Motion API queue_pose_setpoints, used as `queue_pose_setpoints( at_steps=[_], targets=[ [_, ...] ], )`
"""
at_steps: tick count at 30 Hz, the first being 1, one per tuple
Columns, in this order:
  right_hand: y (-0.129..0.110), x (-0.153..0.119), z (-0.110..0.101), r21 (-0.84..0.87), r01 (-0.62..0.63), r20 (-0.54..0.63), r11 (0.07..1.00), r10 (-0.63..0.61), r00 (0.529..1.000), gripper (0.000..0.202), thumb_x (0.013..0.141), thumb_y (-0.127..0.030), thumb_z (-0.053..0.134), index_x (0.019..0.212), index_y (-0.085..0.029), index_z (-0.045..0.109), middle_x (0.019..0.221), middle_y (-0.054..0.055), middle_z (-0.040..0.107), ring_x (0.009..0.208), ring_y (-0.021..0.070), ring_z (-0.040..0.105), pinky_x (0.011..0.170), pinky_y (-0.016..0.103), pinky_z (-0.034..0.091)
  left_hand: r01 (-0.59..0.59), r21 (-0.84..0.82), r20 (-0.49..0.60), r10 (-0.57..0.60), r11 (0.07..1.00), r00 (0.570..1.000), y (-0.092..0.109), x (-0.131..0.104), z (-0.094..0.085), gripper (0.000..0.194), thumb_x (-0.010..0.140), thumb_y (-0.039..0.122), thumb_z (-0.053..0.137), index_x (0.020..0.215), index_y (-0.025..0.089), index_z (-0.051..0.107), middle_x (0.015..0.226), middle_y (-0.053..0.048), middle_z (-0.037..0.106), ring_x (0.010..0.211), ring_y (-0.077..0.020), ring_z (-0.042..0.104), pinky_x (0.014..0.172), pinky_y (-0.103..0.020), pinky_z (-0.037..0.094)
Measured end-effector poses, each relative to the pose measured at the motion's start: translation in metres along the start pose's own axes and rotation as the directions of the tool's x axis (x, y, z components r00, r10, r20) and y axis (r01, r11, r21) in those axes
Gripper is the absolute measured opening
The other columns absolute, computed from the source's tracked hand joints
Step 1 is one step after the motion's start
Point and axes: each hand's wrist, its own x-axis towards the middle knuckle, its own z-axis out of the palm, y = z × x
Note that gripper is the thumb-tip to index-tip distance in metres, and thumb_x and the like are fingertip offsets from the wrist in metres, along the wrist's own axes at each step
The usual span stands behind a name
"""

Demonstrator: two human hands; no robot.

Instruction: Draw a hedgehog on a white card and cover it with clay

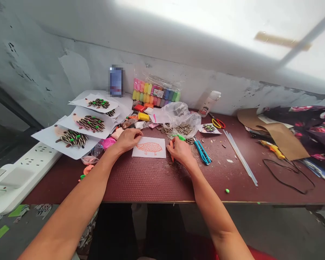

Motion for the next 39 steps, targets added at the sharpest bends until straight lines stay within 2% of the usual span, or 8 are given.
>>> queue_pose_setpoints(
  at_steps=[6,11,25,29,35,39],
  targets=[
    [0.0027,0.0005,0.0011,-0.005,0.027,-0.014,1.000,-0.027,1.000,0.031,0.096,-0.034,0.046,0.118,-0.018,0.060,0.106,0.014,0.074,0.101,0.0288,0.069,0.081,0.033,0.045,0.045,-0.045,-0.023,-0.046,0.998,0.999,-0.0012,0.0001,0.0011,0.031,0.082,0.027,0.052,0.093,0.017,0.079,0.085,-0.006,0.079,0.076,-0.0218,0.069,0.071,-0.030,0.050],
    [0.0027,-0.0001,0.0019,-0.007,0.034,-0.053,0.999,-0.034,0.998,0.031,0.099,-0.035,0.042,0.115,-0.019,0.063,0.104,0.013,0.075,0.099,0.0275,0.070,0.078,0.032,0.044,0.033,-0.034,-0.053,-0.035,0.999,0.998,-0.0018,0.0002,0.0045,0.028,0.083,0.029,0.053,0.089,0.018,0.079,0.090,-0.006,0.079,0.083,-0.0232,0.070,0.076,-0.030,0.051],
    [0.0004,-0.0014,-0.0032,0.039,0.051,-0.022,0.998,-0.050,0.999,0.026,0.101,-0.033,0.046,0.110,-0.020,0.066,0.098,0.009,0.077,0.095,0.0230,0.070,0.070,0.029,0.038,0.055,-0.029,-0.048,-0.056,0.998,0.997,0.0039,-0.0027,0.0039,0.030,0.083,0.030,0.051,0.090,0.019,0.078,0.094,-0.008,0.079,0.088,-0.0255,0.071,0.079,-0.032,0.053],
    [0.0012,-0.0005,-0.0037,0.037,0.059,-0.019,0.998,-0.058,0.998,0.026,0.102,-0.033,0.046,0.110,-0.019,0.065,0.100,0.009,0.077,0.094,0.0223,0.070,0.069,0.028,0.035,0.031,-0.016,-0.047,-0.032,0.999,0.998,0.0022,-0.0029,0.0046,0.032,0.084,0.030,0.049,0.091,0.018,0.078,0.097,-0.008,0.079,0.092,-0.0261,0.071,0.083,-0.034,0.054],
    [0.0018,-0.0010,-0.0033,0.056,0.066,-0.021,0.996,-0.065,0.998,0.026,0.104,-0.035,0.044,0.109,-0.019,0.064,0.101,0.008,0.076,0.094,0.0204,0.069,0.071,0.027,0.037,0.005,0.002,-0.033,-0.005,1.000,0.999,0.0004,-0.0029,0.0074,0.029,0.084,0.027,0.050,0.090,0.019,0.077,0.097,-0.008,0.078,0.093,-0.0251,0.069,0.089,-0.035,0.053],
    [0.0015,-0.0005,-0.0036,0.038,0.076,-0.022,0.996,-0.075,0.997,0.026,0.105,-0.034,0.043,0.110,-0.018,0.063,0.101,0.009,0.076,0.096,0.0205,0.070,0.073,0.027,0.038,0.008,0.011,-0.025,-0.007,1.000,1.000,0.0000,-0.0034,0.0090,0.029,0.080,0.020,0.049,0.090,0.019,0.075,0.094,-0.008,0.075,0.091,-0.0247,0.068,0.087,-0.036,0.053]
  ],
)
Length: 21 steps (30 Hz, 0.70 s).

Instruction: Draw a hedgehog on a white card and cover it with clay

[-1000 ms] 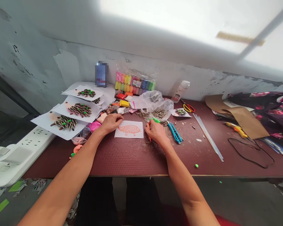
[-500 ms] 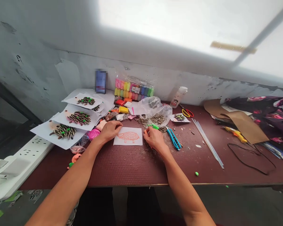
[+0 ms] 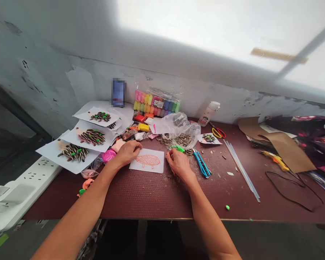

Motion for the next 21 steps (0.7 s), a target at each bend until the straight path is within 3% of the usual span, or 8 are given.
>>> queue_pose_setpoints(
  at_steps=[6,11,21],
  targets=[
    [-0.0005,0.0006,-0.0006,-0.012,-0.003,0.016,1.000,0.003,1.000,0.026,0.105,-0.033,0.042,0.111,-0.018,0.062,0.099,0.009,0.076,0.094,0.0209,0.069,0.073,0.027,0.038,0.013,0.011,0.007,-0.013,1.000,1.000,0.0004,-0.0010,0.0007,0.034,0.075,0.009,0.045,0.090,0.020,0.074,0.093,-0.007,0.070,0.090,-0.0228,0.066,0.082,-0.033,0.052],
    [-0.0003,0.0004,-0.0011,0.011,-0.003,0.015,1.000,0.003,1.000,0.024,0.104,-0.032,0.045,0.109,-0.019,0.063,0.098,0.008,0.075,0.092,0.0198,0.068,0.072,0.027,0.036,-0.001,0.012,0.024,0.001,1.000,1.000,0.0010,-0.0013,0.0001,0.037,0.076,0.009,0.046,0.098,0.019,0.074,0.096,-0.007,0.070,0.093,-0.0235,0.065,0.085,-0.034,0.051],
    [0.0044,0.0042,0.0040,0.078,-0.032,-0.014,0.996,0.033,0.999,0.022,0.100,-0.027,0.049,0.112,-0.018,0.064,0.097,0.007,0.074,0.092,0.0197,0.067,0.072,0.026,0.037,-0.019,0.056,0.017,0.018,0.998,1.000,0.0021,-0.0020,0.0036,0.028,0.077,0.008,0.047,0.090,0.018,0.069,0.093,-0.008,0.068,0.093,-0.0253,0.064,0.085,-0.036,0.051]
  ],
)
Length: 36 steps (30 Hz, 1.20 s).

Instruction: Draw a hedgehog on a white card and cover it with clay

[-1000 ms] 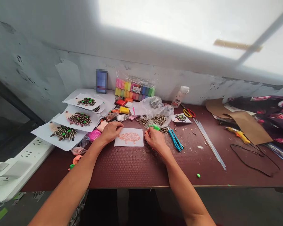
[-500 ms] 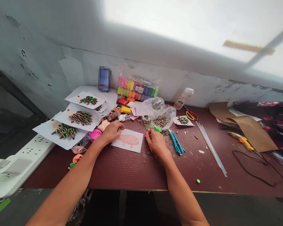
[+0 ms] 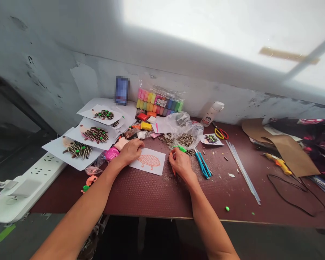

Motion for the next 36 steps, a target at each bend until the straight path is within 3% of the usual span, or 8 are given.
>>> queue_pose_setpoints(
  at_steps=[4,12,19,27,31,36],
  targets=[
    [0.001,0.000,0.003,0.042,0.061,-0.064,0.997,-0.058,0.996,0.027,0.097,-0.022,0.052,0.120,-0.018,0.064,0.103,0.007,0.073,0.098,0.0194,0.066,0.078,0.026,0.040,-0.016,0.014,-0.028,0.016,1.000,0.999,0.002,-0.001,0.002,0.027,0.079,0.008,0.046,0.091,0.019,0.069,0.093,-0.010,0.067,0.093,-0.0264,0.063,0.085,-0.038,0.050],
    [-0.009,-0.006,0.008,-0.029,0.209,-0.071,0.978,-0.210,0.975,0.019,0.099,-0.027,0.055,0.104,-0.019,0.072,0.105,0.008,0.066,0.101,0.0199,0.060,0.084,0.026,0.042,-0.019,0.012,-0.042,0.019,1.000,0.999,0.003,-0.002,0.003,0.028,0.079,0.008,0.046,0.090,0.020,0.069,0.092,-0.008,0.067,0.091,-0.0242,0.063,0.083,-0.036,0.051],
    [-0.007,-0.002,0.013,0.013,0.229,-0.070,0.973,-0.228,0.971,0.015,0.097,-0.019,0.054,0.097,-0.018,0.070,0.102,0.008,0.064,0.100,0.0203,0.058,0.086,0.027,0.042,-0.028,0.004,0.013,0.028,1.000,1.000,0.010,-0.004,0.004,0.028,0.079,0.009,0.048,0.094,0.020,0.069,0.094,-0.007,0.068,0.088,-0.0227,0.065,0.080,-0.033,0.051],
    [-0.003,0.001,0.020,0.077,0.263,-0.126,0.962,-0.252,0.959,0.016,0.094,-0.018,0.055,0.101,-0.018,0.069,0.104,0.009,0.062,0.098,0.0213,0.057,0.090,0.030,0.043,-0.014,-0.033,-0.019,0.013,0.999,1.000,0.012,-0.004,0.002,0.029,0.080,0.010,0.051,0.097,0.020,0.072,0.100,-0.008,0.067,0.096,-0.0248,0.065,0.087,-0.037,0.053],
    [-0.006,0.002,0.019,0.073,0.262,-0.110,0.962,-0.253,0.961,0.014,0.092,-0.016,0.055,0.094,-0.017,0.069,0.106,0.011,0.062,0.102,0.0223,0.057,0.093,0.032,0.042,-0.021,-0.012,-0.023,0.020,1.000,1.000,0.012,-0.002,0.002,0.031,0.080,0.008,0.050,0.099,0.020,0.073,0.102,-0.010,0.066,0.102,-0.0269,0.063,0.093,-0.041,0.052],
    [-0.009,0.004,0.016,0.006,0.234,-0.082,0.972,-0.232,0.969,0.015,0.094,-0.016,0.055,0.092,-0.016,0.069,0.111,0.012,0.064,0.105,0.0242,0.056,0.093,0.034,0.040,-0.005,0.008,-0.009,0.005,1.000,1.000,0.015,-0.002,0.001,0.031,0.081,0.006,0.048,0.095,0.019,0.072,0.099,-0.010,0.066,0.098,-0.0262,0.063,0.090,-0.041,0.052]
  ],
)
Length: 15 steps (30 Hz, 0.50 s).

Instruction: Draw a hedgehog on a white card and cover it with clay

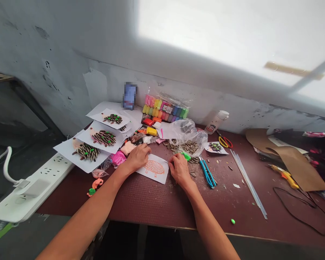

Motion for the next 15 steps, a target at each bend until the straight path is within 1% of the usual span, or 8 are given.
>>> queue_pose_setpoints(
  at_steps=[2,4,6,8,9,11,15],
  targets=[
    [0.000,0.002,-0.002,-0.045,-0.006,0.008,0.999,0.006,1.000,0.016,0.095,-0.017,0.054,0.094,-0.017,0.069,0.112,0.012,0.065,0.107,0.0250,0.056,0.092,0.035,0.039,-0.005,0.004,-0.019,0.005,1.000,1.000,0.002,0.000,-0.004,0.030,0.083,0.006,0.047,0.094,0.019,0.072,0.097,-0.010,0.066,0.097,-0.0264,0.062,0.090,-0.040,0.051],
    [0.000,0.005,-0.005,-0.091,-0.011,0.014,0.996,0.013,1.000,0.018,0.096,-0.017,0.052,0.097,-0.017,0.069,0.112,0.012,0.065,0.108,0.0256,0.055,0.091,0.035,0.038,0.000,0.037,-0.075,0.003,0.999,0.997,0.003,0.001,-0.009,0.030,0.086,0.007,0.046,0.095,0.019,0.072,0.098,-0.011,0.066,0.099,-0.0275,0.061,0.091,-0.041,0.049],
    [0.000,0.008,-0.009,-0.126,-0.020,0.010,0.992,0.021,1.000,0.021,0.097,-0.017,0.049,0.101,-0.017,0.070,0.112,0.012,0.066,0.108,0.0260,0.055,0.092,0.035,0.038,0.044,0.107,-0.156,-0.027,0.993,0.987,0.003,0.000,-0.015,0.030,0.090,0.009,0.045,0.098,0.018,0.073,0.101,-0.013,0.068,0.103,-0.0308,0.059,0.093,-0.046,0.047],
    [-0.001,0.011,-0.012,-0.140,-0.018,-0.016,0.990,0.016,1.000,0.023,0.098,-0.018,0.048,0.104,-0.017,0.070,0.112,0.013,0.066,0.108,0.0259,0.055,0.092,0.035,0.037,0.131,0.186,-0.217,-0.089,0.974,0.972,0.003,-0.001,-0.019,0.032,0.091,0.009,0.044,0.100,0.017,0.074,0.108,-0.017,0.068,0.109,-0.0352,0.057,0.094,-0.050,0.045],
    [-0.001,0.013,-0.014,-0.140,-0.010,-0.036,0.990,0.005,0.999,0.023,0.098,-0.018,0.049,0.105,-0.017,0.070,0.112,0.013,0.066,0.108,0.0259,0.055,0.092,0.035,0.037,0.175,0.220,-0.223,-0.125,0.960,0.967,0.003,-0.002,-0.020,0.033,0.091,0.009,0.043,0.101,0.016,0.074,0.109,-0.018,0.068,0.109,-0.0366,0.057,0.093,-0.052,0.044],
    [-0.003,0.016,-0.018,-0.131,0.022,-0.074,0.991,-0.032,0.997,0.020,0.097,-0.020,0.051,0.105,-0.018,0.070,0.112,0.013,0.066,0.106,0.0258,0.055,0.091,0.034,0.038,0.242,0.270,-0.197,-0.193,0.932,0.961,0.005,-0.004,-0.022,0.036,0.090,0.006,0.041,0.102,0.015,0.074,0.111,-0.020,0.067,0.108,-0.0379,0.057,0.091,-0.052,0.044],
    [-0.012,0.023,-0.021,-0.104,0.099,-0.110,0.990,-0.110,0.988,0.018,0.096,-0.021,0.054,0.101,-0.017,0.071,0.111,0.011,0.066,0.103,0.0253,0.055,0.090,0.034,0.038,0.309,0.345,-0.121,-0.284,0.886,0.951,0.014,-0.006,-0.027,0.040,0.091,0.005,0.037,0.110,0.012,0.071,0.116,-0.022,0.064,0.106,-0.0375,0.060,0.088,-0.050,0.045]
  ],
)
